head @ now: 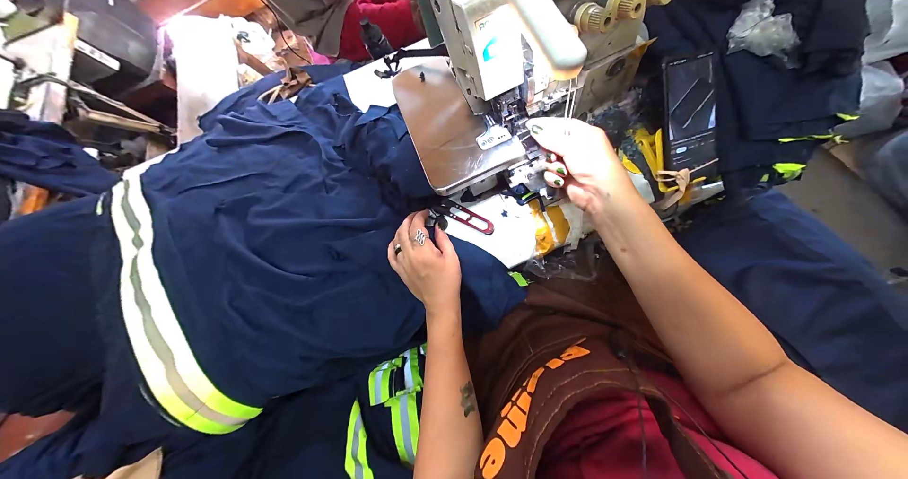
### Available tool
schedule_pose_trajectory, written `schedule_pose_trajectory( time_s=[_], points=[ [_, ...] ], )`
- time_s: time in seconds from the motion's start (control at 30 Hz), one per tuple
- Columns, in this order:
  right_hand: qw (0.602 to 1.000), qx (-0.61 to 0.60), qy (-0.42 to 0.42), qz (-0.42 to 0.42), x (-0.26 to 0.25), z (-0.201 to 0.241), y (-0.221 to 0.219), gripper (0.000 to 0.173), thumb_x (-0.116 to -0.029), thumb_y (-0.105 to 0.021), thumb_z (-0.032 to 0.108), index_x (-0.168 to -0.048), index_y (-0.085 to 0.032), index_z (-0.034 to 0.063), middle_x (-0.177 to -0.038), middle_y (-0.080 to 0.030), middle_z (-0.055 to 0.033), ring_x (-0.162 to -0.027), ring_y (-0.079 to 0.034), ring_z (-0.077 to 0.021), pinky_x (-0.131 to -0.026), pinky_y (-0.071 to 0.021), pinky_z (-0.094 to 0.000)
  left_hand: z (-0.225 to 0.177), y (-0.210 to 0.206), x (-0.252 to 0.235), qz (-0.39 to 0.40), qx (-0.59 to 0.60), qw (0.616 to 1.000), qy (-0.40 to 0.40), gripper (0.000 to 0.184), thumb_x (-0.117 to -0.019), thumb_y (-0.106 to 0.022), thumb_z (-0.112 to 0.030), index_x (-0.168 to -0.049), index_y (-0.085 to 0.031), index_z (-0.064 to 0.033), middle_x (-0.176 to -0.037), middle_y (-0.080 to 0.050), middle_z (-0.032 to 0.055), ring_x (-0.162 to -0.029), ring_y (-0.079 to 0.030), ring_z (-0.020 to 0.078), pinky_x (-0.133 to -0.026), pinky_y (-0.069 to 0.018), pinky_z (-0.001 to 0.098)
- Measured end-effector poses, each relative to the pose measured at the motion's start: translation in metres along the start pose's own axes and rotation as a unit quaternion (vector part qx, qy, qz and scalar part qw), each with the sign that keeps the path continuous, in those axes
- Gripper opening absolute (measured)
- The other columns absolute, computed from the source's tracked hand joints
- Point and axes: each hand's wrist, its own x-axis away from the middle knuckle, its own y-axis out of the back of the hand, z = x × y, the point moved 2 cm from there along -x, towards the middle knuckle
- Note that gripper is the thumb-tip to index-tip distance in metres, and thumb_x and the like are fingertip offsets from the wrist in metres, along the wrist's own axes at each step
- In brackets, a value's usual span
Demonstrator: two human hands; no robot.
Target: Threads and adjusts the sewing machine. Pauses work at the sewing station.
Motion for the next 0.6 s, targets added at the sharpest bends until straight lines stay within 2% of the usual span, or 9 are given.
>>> schedule_pose_trajectory(
  time_s=[0.03,0.1,0.13,0.2,0.3,0.4,0.53,0.6],
  points=[
    [0.995,0.079,0.064,-0.024,-0.001,0.001,0.010,0.022,-0.0971,-0.067,0.008,-0.119,-0.067,0.0050,-0.082,-0.062,-0.0026,-0.049,-0.047,-0.0047,-0.042,-0.0399,-0.0182,0.000,0.001,0.000,0.007,-0.001,1.000,0.000,0.029,-0.1029,-0.054,-0.021,-0.123,-0.070,-0.0086,-0.129,-0.069,0.0110,-0.126,-0.062,0.0275,-0.111,-0.0391,0.0525],
    [0.949,0.239,0.181,-0.101,-0.007,0.004,0.035,0.025,-0.0930,-0.070,0.011,-0.117,-0.068,0.0060,-0.080,-0.062,-0.0028,-0.059,-0.052,-0.0079,-0.054,-0.0455,-0.0248,0.000,0.000,0.000,0.013,-0.003,1.000,0.002,0.029,-0.1031,-0.054,-0.021,-0.124,-0.070,-0.0085,-0.129,-0.069,0.0108,-0.127,-0.061,0.0278,-0.112,-0.0384,0.0523],
    [0.921,0.297,0.214,-0.133,-0.011,0.007,0.046,0.026,-0.0922,-0.069,0.012,-0.118,-0.068,0.0063,-0.082,-0.060,-0.0037,-0.065,-0.054,-0.0117,-0.062,-0.0475,-0.0303,0.000,-0.001,0.000,0.012,-0.005,1.000,0.002,0.029,-0.1033,-0.054,-0.021,-0.124,-0.070,-0.0088,-0.128,-0.069,0.0102,-0.126,-0.061,0.0275,-0.112,-0.0386,0.0520],
    [0.876,0.380,0.244,-0.166,-0.016,0.014,0.059,0.028,-0.0930,-0.066,0.014,-0.120,-0.067,0.0076,-0.084,-0.062,-0.0062,-0.071,-0.057,-0.0178,-0.067,-0.0491,-0.0388,-0.001,-0.001,0.001,0.006,-0.006,1.000,0.000,0.028,-0.1032,-0.054,-0.021,-0.123,-0.070,-0.0096,-0.128,-0.070,0.0095,-0.125,-0.062,0.0273,-0.112,-0.0388,0.0515],
    [0.826,0.454,0.300,-0.145,-0.022,0.018,0.062,0.028,-0.0975,-0.064,0.018,-0.124,-0.069,0.0092,-0.097,-0.072,-0.0112,-0.082,-0.068,-0.0261,-0.075,-0.0547,-0.0497,-0.001,-0.002,0.001,-0.001,-0.013,1.000,-0.002,0.028,-0.1032,-0.054,-0.020,-0.122,-0.071,-0.0105,-0.126,-0.070,0.0087,-0.125,-0.062,0.0266,-0.111,-0.0390,0.0513],
    [0.762,0.516,0.366,-0.138,-0.031,0.015,0.056,0.026,-0.0980,-0.065,0.018,-0.122,-0.070,0.0109,-0.102,-0.076,-0.0107,-0.089,-0.073,-0.0294,-0.076,-0.0570,-0.0536,0.000,-0.003,0.001,-0.005,-0.014,1.000,-0.002,0.027,-0.1028,-0.054,-0.019,-0.121,-0.072,-0.0092,-0.125,-0.071,0.0102,-0.124,-0.063,0.0274,-0.111,-0.0394,0.0525],
    [0.687,0.566,0.420,-0.174,-0.041,0.015,0.047,0.016,-0.0955,-0.066,0.012,-0.110,-0.072,0.0077,-0.091,-0.075,-0.0134,-0.080,-0.074,-0.0331,-0.065,-0.0562,-0.0526,-0.001,-0.002,0.001,-0.007,-0.012,1.000,-0.002,0.028,-0.1026,-0.053,-0.018,-0.120,-0.072,-0.0081,-0.125,-0.071,0.0103,-0.124,-0.063,0.0272,-0.111,-0.0394,0.0522],
    [0.665,0.583,0.432,-0.175,-0.043,0.013,0.047,0.012,-0.0964,-0.063,0.010,-0.104,-0.072,0.0070,-0.089,-0.075,-0.0136,-0.079,-0.074,-0.0331,-0.064,-0.0563,-0.0511,-0.001,-0.002,0.002,-0.008,-0.013,1.000,-0.002,0.027,-0.1024,-0.053,-0.018,-0.120,-0.072,-0.0081,-0.124,-0.071,0.0098,-0.123,-0.063,0.0268,-0.111,-0.0395,0.0522]
  ],
)
